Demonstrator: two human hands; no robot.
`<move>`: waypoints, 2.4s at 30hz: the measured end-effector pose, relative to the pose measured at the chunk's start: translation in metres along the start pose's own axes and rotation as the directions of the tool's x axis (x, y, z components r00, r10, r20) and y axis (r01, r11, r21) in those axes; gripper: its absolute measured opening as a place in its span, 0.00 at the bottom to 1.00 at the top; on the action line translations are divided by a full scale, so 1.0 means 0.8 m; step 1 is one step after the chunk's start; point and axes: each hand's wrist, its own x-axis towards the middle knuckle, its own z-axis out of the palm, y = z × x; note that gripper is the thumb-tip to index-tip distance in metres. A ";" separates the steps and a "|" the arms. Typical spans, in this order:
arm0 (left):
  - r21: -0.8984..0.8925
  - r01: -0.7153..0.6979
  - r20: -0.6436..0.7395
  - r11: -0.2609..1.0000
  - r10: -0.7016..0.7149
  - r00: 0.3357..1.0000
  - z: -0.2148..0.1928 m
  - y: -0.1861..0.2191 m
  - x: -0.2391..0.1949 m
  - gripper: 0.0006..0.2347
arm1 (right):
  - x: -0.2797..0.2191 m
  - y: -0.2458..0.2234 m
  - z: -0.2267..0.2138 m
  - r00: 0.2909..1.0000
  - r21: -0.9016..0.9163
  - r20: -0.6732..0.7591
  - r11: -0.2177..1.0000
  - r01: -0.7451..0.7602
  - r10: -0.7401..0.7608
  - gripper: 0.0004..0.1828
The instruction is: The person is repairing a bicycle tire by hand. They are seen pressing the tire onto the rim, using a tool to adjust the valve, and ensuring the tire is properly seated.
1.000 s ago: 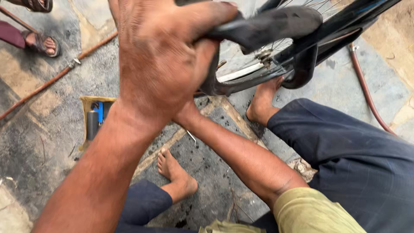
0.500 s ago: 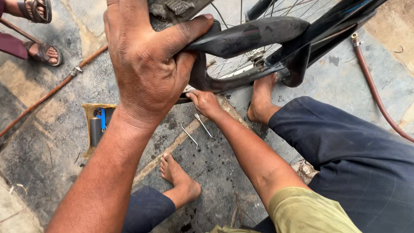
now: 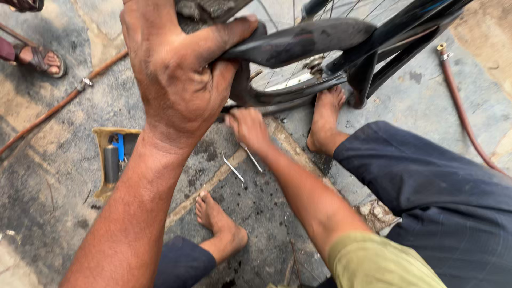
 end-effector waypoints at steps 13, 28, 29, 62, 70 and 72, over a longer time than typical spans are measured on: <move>-0.025 -0.025 -0.066 0.999 0.023 0.998 0.009 0.002 -0.011 0.11 | 0.044 0.141 0.092 0.645 0.681 0.344 0.292 -0.671 0.682 0.35; 0.018 -0.007 -0.103 1.000 0.009 0.995 0.013 0.003 -0.003 0.10 | 0.062 0.206 0.139 0.633 0.769 0.591 -0.112 -0.629 0.500 0.23; 0.022 -0.002 -0.098 1.000 0.004 0.995 0.010 0.004 -0.003 0.10 | 0.069 0.201 0.135 0.635 0.771 0.586 -0.103 -0.629 0.503 0.22; -0.480 0.757 -0.090 0.444 -0.883 0.461 0.097 -0.001 -0.203 0.06 | 0.029 0.215 0.004 0.856 -0.142 -0.515 0.989 -0.027 -0.051 0.14; -0.310 0.754 -0.125 0.579 -0.811 0.571 0.138 -0.013 -0.201 0.11 | 0.023 0.193 -0.005 0.780 -0.513 -0.573 0.852 -0.100 -0.253 0.05; -0.331 0.765 -0.118 0.552 -0.829 0.547 0.141 -0.013 -0.202 0.13 | 0.012 0.148 0.010 0.743 -0.412 -0.627 0.909 -0.062 -0.233 0.17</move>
